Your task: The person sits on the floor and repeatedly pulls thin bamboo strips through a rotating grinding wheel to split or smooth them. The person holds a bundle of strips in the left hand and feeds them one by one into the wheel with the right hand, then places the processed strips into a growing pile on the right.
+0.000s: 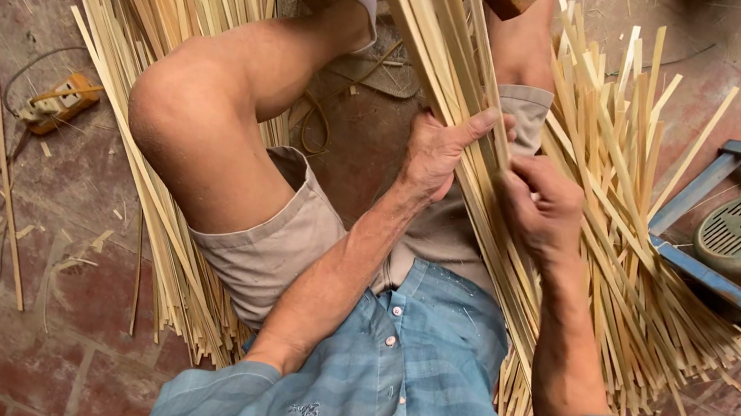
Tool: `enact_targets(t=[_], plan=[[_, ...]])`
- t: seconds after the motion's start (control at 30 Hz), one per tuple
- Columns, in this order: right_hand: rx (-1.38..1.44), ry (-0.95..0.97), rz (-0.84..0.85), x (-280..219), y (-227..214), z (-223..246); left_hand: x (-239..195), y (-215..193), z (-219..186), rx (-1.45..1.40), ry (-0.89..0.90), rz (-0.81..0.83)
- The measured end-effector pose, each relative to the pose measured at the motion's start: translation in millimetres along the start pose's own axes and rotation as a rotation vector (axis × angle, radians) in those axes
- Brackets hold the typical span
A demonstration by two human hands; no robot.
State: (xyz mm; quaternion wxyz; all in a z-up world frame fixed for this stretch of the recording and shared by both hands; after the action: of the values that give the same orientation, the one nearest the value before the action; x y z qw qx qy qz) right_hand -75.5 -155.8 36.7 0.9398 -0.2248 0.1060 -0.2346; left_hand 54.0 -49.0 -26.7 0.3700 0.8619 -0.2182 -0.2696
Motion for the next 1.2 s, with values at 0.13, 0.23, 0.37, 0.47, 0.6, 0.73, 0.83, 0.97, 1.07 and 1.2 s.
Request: enact_targets(t=[0.13, 0.23, 0.37, 0.47, 0.6, 0.73, 0.83, 0.97, 1.07, 1.2], plan=[[-0.222, -0.024, -0.149, 16.8, -9.8, 19.4, 3.8, -5.9, -4.2, 0.026, 0.032, -0.031], [-0.401, -0.160, -0.267, 1.6, -31.0, 26.8, 5.0, -19.5, -2.0, 0.063, 0.068, -0.085], [-0.602, -0.057, -0.269, 5.2, -42.9, 12.7, 8.3, -22.8, 5.3, 0.104, 0.083, -0.127], [-0.597, -0.120, -0.283, 37.3, -26.1, 27.4, 8.0, -18.9, 3.2, 0.089, 0.078, -0.105], [-0.524, -0.233, -0.307, 99.9, 4.2, 46.9, 5.5, -17.0, 2.9, 0.075, 0.015, -0.072], [-0.488, -0.277, -0.309, 135.0, 20.0, 41.3, 7.1, -14.9, 1.2, 0.017, 0.027, -0.047], [-0.504, -0.257, -0.334, 143.0, 27.4, 31.2, 6.1, -18.1, 5.9, 0.037, 0.042, -0.070], [-0.435, -0.241, -0.337, 129.3, 23.0, 32.3, 2.5, -17.7, 4.5, 0.094, 0.097, -0.081], [-0.319, -0.162, -0.271, 90.6, -4.4, 31.7, 4.8, -9.6, -7.1, 0.213, 0.130, -0.037], [-0.474, 0.121, -0.233, -0.5, -55.3, -8.1, 1.8, -9.4, -8.1, 0.167, 0.143, -0.039]])
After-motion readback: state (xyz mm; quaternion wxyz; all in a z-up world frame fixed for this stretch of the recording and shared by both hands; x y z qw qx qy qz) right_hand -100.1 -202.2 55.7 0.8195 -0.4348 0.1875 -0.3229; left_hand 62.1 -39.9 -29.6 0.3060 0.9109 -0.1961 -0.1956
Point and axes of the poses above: each hand's wrist, its own x-axis towards the middle knuckle, its own y-axis out of the palm, z = x × y, the point moved 8 cm from there along x, towards the middle knuckle, and after that the axes turned 7 degrees about y, right-handed, at the moved point
